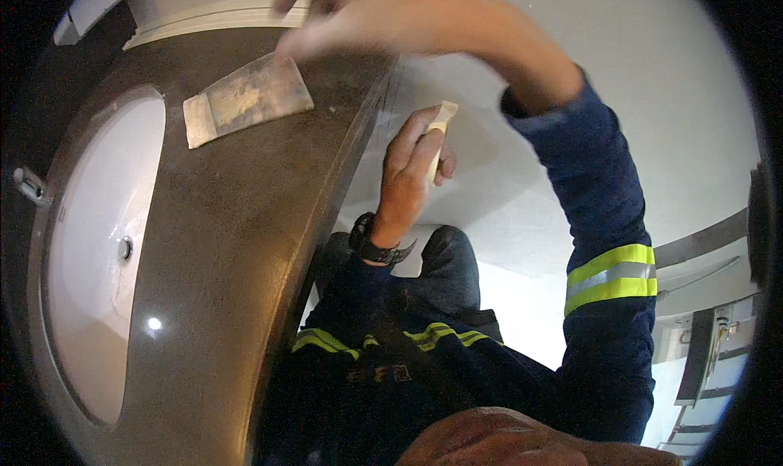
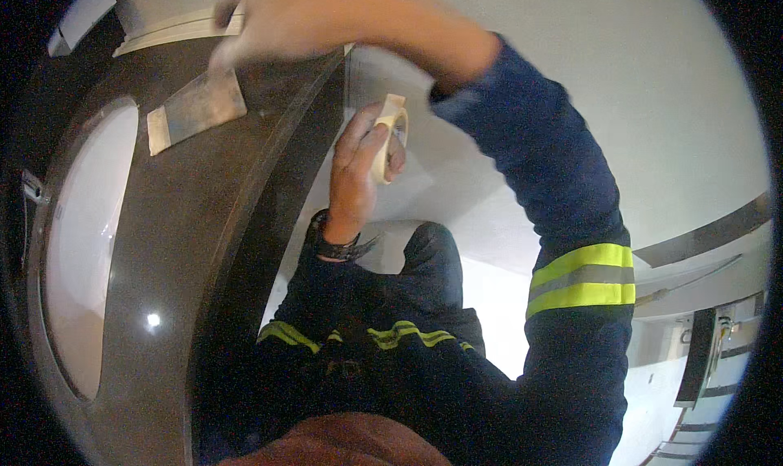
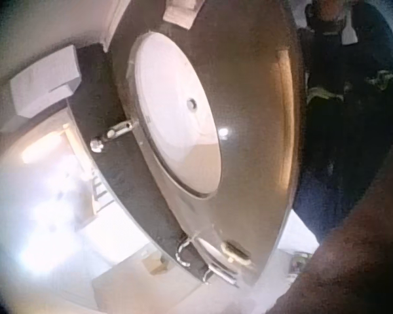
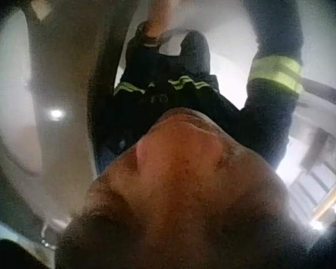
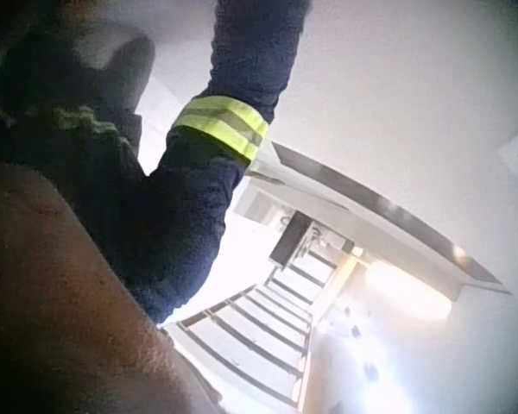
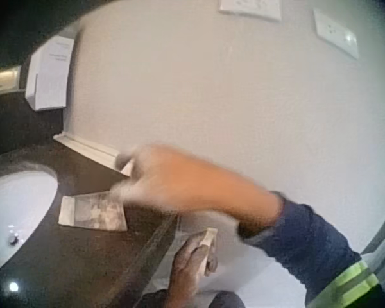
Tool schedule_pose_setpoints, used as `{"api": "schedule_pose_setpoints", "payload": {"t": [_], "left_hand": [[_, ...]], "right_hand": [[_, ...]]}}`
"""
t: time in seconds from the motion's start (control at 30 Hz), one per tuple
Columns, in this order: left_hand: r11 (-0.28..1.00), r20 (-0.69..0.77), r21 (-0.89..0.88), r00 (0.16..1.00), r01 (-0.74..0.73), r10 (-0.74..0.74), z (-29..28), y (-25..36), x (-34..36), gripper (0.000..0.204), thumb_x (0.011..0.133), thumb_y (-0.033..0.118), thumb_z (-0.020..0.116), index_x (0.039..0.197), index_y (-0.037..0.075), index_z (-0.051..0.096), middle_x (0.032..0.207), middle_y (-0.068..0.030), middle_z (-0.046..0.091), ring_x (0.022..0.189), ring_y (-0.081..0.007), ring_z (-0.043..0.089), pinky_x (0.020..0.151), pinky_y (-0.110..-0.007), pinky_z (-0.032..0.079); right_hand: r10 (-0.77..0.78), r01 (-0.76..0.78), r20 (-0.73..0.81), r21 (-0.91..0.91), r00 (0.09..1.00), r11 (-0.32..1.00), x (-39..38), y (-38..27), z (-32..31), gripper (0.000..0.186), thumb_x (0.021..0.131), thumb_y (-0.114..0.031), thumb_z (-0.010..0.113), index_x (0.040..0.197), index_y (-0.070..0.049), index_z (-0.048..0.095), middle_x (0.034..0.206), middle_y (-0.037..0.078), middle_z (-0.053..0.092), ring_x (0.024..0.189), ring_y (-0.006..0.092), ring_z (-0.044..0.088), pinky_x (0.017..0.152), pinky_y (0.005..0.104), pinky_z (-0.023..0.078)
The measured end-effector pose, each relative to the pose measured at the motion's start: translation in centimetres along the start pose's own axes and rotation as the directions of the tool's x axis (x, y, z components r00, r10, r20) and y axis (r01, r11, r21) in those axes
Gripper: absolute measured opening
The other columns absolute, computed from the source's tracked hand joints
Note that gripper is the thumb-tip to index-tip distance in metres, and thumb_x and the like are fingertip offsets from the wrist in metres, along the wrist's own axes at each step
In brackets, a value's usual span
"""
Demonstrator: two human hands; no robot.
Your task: The person applies masking tape along the edge of a curved countertop, smoothing it down with a small tool. They repeatedly tear off pieces of tape and press them along the seam between the countertop and the wall.
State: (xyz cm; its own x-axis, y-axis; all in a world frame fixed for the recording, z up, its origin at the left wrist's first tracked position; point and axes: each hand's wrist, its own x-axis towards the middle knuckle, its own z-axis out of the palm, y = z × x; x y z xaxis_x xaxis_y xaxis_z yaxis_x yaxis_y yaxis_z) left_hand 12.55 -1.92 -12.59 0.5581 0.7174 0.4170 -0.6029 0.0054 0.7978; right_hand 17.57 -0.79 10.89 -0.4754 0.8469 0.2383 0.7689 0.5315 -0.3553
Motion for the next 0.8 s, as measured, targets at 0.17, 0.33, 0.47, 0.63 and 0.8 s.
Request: {"api": "schedule_pose_setpoints", "payload": {"t": [0.17, 0.33, 0.47, 0.63, 0.8], "left_hand": [[0.987, 0.054, -0.051, 0.987, -0.150, 0.152, 1.8, 0.6, -0.7, 0.036, 0.107, 0.014, 0.045, 0.137, -0.002, 0.057, 0.067, -0.0037, 0.051, 0.058, -0.0115, 0.047, 0.055, -0.028, 0.038], [0.979, 0.115, -0.013, 0.973, -0.202, 0.202, 5.1, 2.0, -1.2, 0.035, 0.109, 0.013, 0.044, 0.137, -0.002, 0.057, 0.068, -0.0043, 0.053, 0.058, -0.0113, 0.047, 0.054, -0.029, 0.037], [0.970, 0.187, -0.007, 0.952, -0.244, 0.241, 5.5, 1.7, -1.2, 0.034, 0.108, 0.010, 0.043, 0.137, -0.003, 0.057, 0.068, -0.0050, 0.055, 0.058, -0.0110, 0.047, 0.055, -0.029, 0.037], [0.971, 0.267, 0.008, 0.937, -0.238, 0.227, 3.1, 1.8, -2.4, 0.035, 0.107, 0.007, 0.043, 0.138, -0.004, 0.056, 0.067, -0.0053, 0.056, 0.056, -0.0112, 0.047, 0.054, -0.030, 0.038], [0.948, 0.316, 0.059, 0.907, -0.312, 0.279, 1.8, 2.4, -2.5, 0.036, 0.106, 0.007, 0.045, 0.137, -0.005, 0.058, 0.065, -0.0057, 0.057, 0.055, -0.0112, 0.048, 0.054, -0.031, 0.039]], "right_hand": [[0.268, -0.288, -0.133, -0.172, 0.954, 0.942, -10.2, 5.8, -4.5, 0.065, 0.103, -0.061, 0.056, 0.123, -0.002, 0.073, 0.097, 0.016, 0.075, 0.085, 0.0225, 0.072, 0.068, 0.0307, 0.060], [0.458, -0.454, 0.062, 0.300, 0.887, 0.839, -16.9, 8.2, -1.9, 0.061, 0.107, -0.055, 0.052, 0.122, -0.001, 0.075, 0.090, 0.012, 0.071, 0.082, 0.0183, 0.066, 0.064, 0.0274, 0.052], [0.421, -0.432, 0.117, 0.384, 0.900, 0.816, -17.3, 7.4, -2.9, 0.057, 0.107, -0.051, 0.054, 0.121, -0.001, 0.076, 0.086, 0.007, 0.066, 0.079, 0.0145, 0.058, 0.065, 0.0271, 0.045], [0.294, -0.369, 0.277, 0.276, 0.915, 0.887, -15.9, 6.6, -2.1, 0.046, 0.104, -0.041, 0.056, 0.125, -0.005, 0.075, 0.084, 0.002, 0.062, 0.077, 0.0131, 0.052, 0.066, 0.0267, 0.042], [0.310, -0.392, 0.380, 0.159, 0.871, 0.906, -14.5, 6.7, -2.7, 0.044, 0.102, -0.036, 0.058, 0.132, -0.007, 0.071, 0.086, -0.001, 0.062, 0.078, 0.0126, 0.050, 0.067, 0.0270, 0.042]]}}
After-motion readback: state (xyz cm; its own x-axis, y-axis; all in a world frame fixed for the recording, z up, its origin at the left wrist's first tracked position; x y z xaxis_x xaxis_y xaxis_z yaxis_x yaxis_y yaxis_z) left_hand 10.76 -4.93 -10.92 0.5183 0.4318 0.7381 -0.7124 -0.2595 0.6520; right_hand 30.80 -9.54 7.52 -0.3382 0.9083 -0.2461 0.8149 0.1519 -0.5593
